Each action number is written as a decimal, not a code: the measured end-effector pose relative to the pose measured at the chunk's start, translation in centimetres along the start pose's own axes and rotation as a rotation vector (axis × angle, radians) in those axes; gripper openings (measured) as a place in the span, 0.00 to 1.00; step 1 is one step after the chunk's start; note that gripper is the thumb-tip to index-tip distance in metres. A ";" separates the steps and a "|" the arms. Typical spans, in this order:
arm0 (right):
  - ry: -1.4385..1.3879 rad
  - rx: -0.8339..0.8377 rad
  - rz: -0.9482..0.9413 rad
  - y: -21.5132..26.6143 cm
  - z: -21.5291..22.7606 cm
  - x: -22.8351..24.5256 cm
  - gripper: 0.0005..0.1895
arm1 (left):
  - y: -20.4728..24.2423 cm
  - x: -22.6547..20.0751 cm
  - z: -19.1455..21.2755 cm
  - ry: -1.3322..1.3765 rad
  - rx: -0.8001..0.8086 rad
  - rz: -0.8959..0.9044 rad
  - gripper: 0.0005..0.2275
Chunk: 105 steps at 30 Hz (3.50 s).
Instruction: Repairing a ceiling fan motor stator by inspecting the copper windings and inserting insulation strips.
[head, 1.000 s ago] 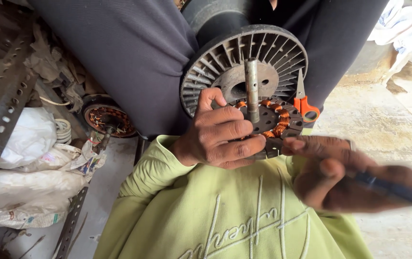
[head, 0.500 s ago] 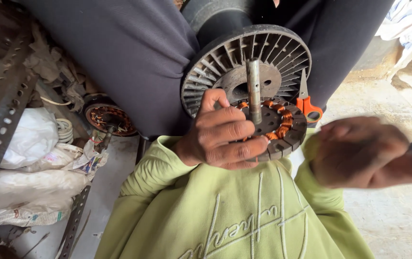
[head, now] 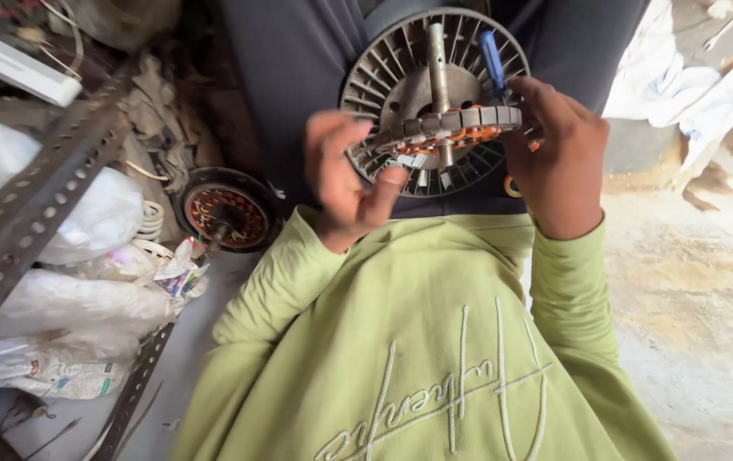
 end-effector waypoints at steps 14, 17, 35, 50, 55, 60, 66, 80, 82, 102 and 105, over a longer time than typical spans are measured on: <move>-0.037 -0.081 0.175 5.0 -6.8 3.6 0.11 | 4.0 -0.7 0.5 -0.569 0.308 -0.127 0.03; -0.042 -0.113 0.149 5.4 -8.0 2.7 0.11 | 4.5 -0.7 0.8 -0.542 0.318 -0.119 0.04; -0.960 0.068 -0.262 7.1 -4.7 1.5 0.07 | 7.6 0.5 -2.5 0.505 0.521 0.601 0.09; -0.610 -0.152 0.245 4.8 0.4 3.8 0.13 | 0.4 -4.5 -3.2 0.173 0.605 0.152 0.09; -0.824 -0.268 0.077 4.3 0.7 2.4 0.11 | -2.5 -5.1 -3.5 -0.119 0.554 -0.251 0.12; -0.204 -0.372 0.185 2.8 2.4 2.5 0.09 | -6.3 -4.4 -3.7 -0.168 0.523 -0.161 0.11; -0.030 -0.259 0.332 2.5 2.5 2.7 0.08 | -5.4 -1.7 -5.4 -0.014 0.721 0.150 0.11; -0.236 -0.239 0.213 2.6 2.3 2.2 0.11 | -5.0 -0.8 -6.9 0.192 0.837 0.419 0.09; -0.240 -0.247 0.181 2.7 2.1 2.5 0.11 | -4.7 -0.7 -6.9 0.203 0.817 0.427 0.09; -0.011 -0.217 0.076 2.3 2.3 5.9 0.15 | -4.1 -0.6 -6.4 0.182 0.718 0.276 0.10; 0.042 -0.193 0.074 2.3 2.3 5.9 0.15 | -4.1 -0.6 -6.5 0.189 0.726 0.271 0.09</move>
Point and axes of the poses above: each hand's wrist, its own y-axis away from the middle knuckle, its own z-axis out of the back of the hand, x = y × z, the point moved 5 cm from there along -y, towards the middle knuckle, and after that the axes turned 2 degrees about -y, right-handed, at the moved point
